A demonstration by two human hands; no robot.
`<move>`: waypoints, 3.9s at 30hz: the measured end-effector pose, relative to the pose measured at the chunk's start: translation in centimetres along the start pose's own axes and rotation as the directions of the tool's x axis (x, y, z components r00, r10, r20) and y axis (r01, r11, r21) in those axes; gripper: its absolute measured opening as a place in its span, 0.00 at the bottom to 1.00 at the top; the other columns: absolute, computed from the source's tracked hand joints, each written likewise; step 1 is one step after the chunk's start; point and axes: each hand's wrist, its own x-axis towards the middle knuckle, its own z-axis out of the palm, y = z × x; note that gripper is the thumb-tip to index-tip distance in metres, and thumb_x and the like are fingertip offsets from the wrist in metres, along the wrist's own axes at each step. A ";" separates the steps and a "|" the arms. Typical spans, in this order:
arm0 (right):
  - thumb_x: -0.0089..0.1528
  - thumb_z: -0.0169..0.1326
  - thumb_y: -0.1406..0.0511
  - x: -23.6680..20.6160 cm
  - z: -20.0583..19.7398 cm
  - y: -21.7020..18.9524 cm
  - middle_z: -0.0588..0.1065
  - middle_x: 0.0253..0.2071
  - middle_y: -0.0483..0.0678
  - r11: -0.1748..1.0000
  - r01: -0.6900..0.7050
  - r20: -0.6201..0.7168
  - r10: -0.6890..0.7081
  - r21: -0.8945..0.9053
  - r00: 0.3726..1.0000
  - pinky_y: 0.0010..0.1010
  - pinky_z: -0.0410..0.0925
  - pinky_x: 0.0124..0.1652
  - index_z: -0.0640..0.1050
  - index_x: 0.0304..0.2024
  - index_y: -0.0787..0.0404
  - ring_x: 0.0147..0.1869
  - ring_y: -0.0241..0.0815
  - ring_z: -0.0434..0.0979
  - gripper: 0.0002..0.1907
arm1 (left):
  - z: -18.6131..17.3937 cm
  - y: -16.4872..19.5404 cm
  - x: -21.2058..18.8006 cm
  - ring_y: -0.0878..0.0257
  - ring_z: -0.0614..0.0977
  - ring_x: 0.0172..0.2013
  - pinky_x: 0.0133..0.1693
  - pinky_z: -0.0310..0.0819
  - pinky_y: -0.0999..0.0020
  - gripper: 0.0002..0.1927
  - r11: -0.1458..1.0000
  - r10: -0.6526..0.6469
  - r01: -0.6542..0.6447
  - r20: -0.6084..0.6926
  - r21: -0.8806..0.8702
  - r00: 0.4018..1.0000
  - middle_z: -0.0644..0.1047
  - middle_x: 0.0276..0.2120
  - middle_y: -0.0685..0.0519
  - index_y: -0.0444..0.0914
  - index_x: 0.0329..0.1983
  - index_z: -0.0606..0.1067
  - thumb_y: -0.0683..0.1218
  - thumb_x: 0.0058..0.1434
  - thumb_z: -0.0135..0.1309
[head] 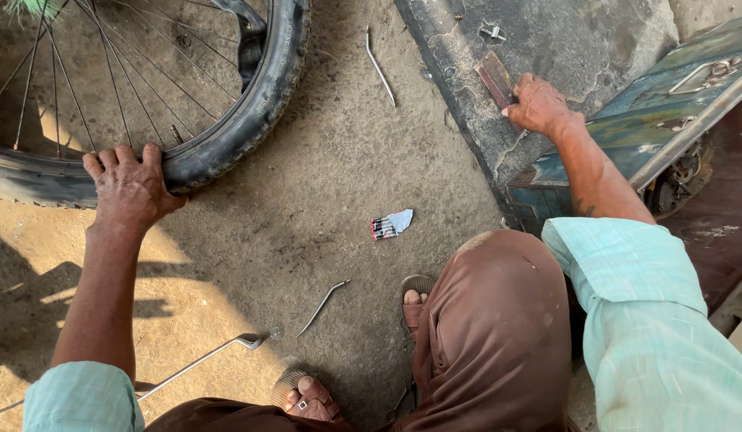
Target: The person is seated on the ground and uses tire levers to remove the tire bead from the rim, then re-seats the tire onto the rim by hand and with the levers. The wheel remains on the ground during the process.
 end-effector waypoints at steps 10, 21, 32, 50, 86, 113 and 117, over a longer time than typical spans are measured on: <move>0.56 0.62 0.66 -0.7 -8.8 -12.6 0.72 0.60 0.58 0.800 0.528 0.070 -0.532 -0.285 0.844 0.49 0.67 0.66 0.71 0.63 0.63 0.69 0.58 0.71 0.33 | -5.3 0.2 -0.6 0.39 0.70 0.61 0.64 0.52 0.34 0.52 0.998 -0.003 -0.007 0.143 0.069 0.990 0.74 0.54 0.35 0.34 0.60 0.70 0.64 0.36 0.76; 0.49 0.59 0.57 1.2 -9.9 -38.8 0.69 0.53 0.55 0.162 0.827 0.051 -0.973 -0.538 0.224 0.43 0.61 0.58 0.67 0.58 0.67 0.59 0.53 0.65 0.38 | -12.7 4.1 -1.1 0.40 0.69 0.60 0.59 0.56 0.24 0.50 0.999 0.001 -0.010 0.216 0.040 0.976 0.72 0.55 0.37 0.33 0.62 0.67 0.61 0.41 0.74; 0.50 0.54 0.45 -12.3 -3.4 -43.4 0.70 0.36 0.58 -0.010 0.927 -0.216 -0.972 -0.374 -0.097 0.43 0.64 0.44 0.73 0.49 0.76 0.46 0.53 0.66 0.41 | -6.1 -4.4 -10.3 0.48 0.66 0.66 0.66 0.47 0.24 0.36 0.887 0.197 -0.280 0.247 0.367 0.949 0.69 0.61 0.43 0.46 0.65 0.65 0.58 0.57 0.65; 0.52 0.63 0.60 -0.6 -5.6 -34.0 0.75 0.48 0.62 0.291 0.869 0.302 -0.854 -0.400 0.424 0.49 0.71 0.51 0.69 0.61 0.60 0.56 0.59 0.74 0.35 | -5.4 2.4 -12.6 0.44 0.69 0.61 0.66 0.65 0.43 0.12 0.958 0.240 -0.266 -0.208 -0.105 0.948 0.68 0.58 0.37 0.37 0.50 0.68 0.40 0.64 0.48; 0.63 0.54 0.52 3.1 0.4 -35.8 0.85 0.42 0.51 0.563 0.728 0.635 -0.738 0.392 0.229 0.40 0.71 0.49 0.84 0.46 0.59 0.48 0.48 0.83 0.20 | 3.4 14.0 -11.1 0.43 0.79 0.44 0.48 0.70 0.51 0.23 0.882 0.151 -0.263 -0.293 -0.392 0.944 0.78 0.36 0.43 0.35 0.47 0.68 0.40 0.49 0.61; 0.51 0.64 0.58 -4.4 4.2 -43.5 0.81 0.36 0.54 0.382 0.817 0.469 -0.869 0.433 0.157 0.42 0.70 0.42 0.81 0.46 0.66 0.40 0.47 0.81 0.24 | 4.7 11.3 -16.2 0.47 0.72 0.64 0.67 0.67 0.52 0.33 0.517 -0.809 0.098 -0.447 -0.851 0.383 0.71 0.61 0.38 0.35 0.67 0.64 0.52 0.63 0.62; 0.53 0.65 0.65 -5.7 5.5 -45.6 0.82 0.39 0.49 0.495 0.570 0.394 -0.868 0.656 0.302 0.35 0.71 0.44 0.82 0.48 0.67 0.42 0.40 0.79 0.21 | 6.7 10.0 -17.2 0.46 0.73 0.41 0.40 0.65 0.48 0.44 -0.603 -0.745 -0.214 0.446 -0.769 0.496 0.70 0.43 0.36 0.29 0.64 0.61 0.60 0.56 0.66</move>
